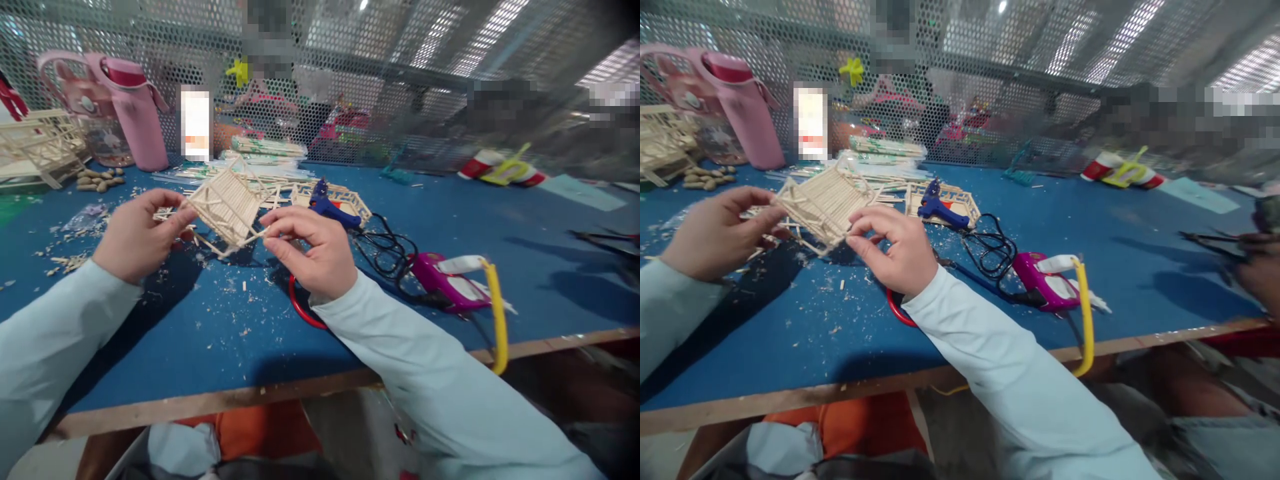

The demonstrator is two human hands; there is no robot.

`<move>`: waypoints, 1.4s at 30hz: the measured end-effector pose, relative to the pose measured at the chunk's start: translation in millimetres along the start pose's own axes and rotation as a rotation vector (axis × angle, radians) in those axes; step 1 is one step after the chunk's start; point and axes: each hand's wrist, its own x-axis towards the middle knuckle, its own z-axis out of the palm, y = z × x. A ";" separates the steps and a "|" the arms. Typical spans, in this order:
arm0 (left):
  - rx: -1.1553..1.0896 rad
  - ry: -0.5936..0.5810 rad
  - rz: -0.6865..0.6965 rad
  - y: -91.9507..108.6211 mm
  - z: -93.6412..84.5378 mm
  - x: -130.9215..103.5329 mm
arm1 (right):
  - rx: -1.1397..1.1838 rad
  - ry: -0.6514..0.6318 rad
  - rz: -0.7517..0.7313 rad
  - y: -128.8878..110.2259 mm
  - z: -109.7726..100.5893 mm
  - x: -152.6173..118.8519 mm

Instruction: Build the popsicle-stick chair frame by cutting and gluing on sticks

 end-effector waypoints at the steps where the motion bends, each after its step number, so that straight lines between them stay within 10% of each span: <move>1: 0.008 0.025 0.021 5.2 -4.6 2.3 | 0.005 -0.030 -0.008 0.1 -0.1 -0.4; 7: 0.280 0.108 0.365 30.1 -23.2 17.4 | 0.025 -0.193 -0.055 3.6 3.5 -2.4; 13: 0.080 0.275 0.457 25.8 -5.8 23.0 | 0.078 -0.257 0.027 1.3 6.6 -3.6; 17: -0.440 0.419 0.413 2.8 8.0 3.0 | 0.110 -0.253 0.122 -2.0 7.5 -4.2; 20: -0.585 0.285 0.216 -9.3 15.0 -16.8 | 0.142 -0.271 0.142 -4.1 10.3 -4.4; 26: -0.667 0.276 0.086 -14.8 23.0 -17.8 | 0.173 -0.302 0.161 -8.4 16.4 -4.0; 37: -0.608 0.094 0.302 -0.1 36.2 -12.4 | 0.146 -0.129 0.229 -6.2 18.7 2.1; 42: -0.610 0.308 0.112 5.4 44.6 -2.4 | 0.280 -0.024 0.336 -2.9 23.7 3.5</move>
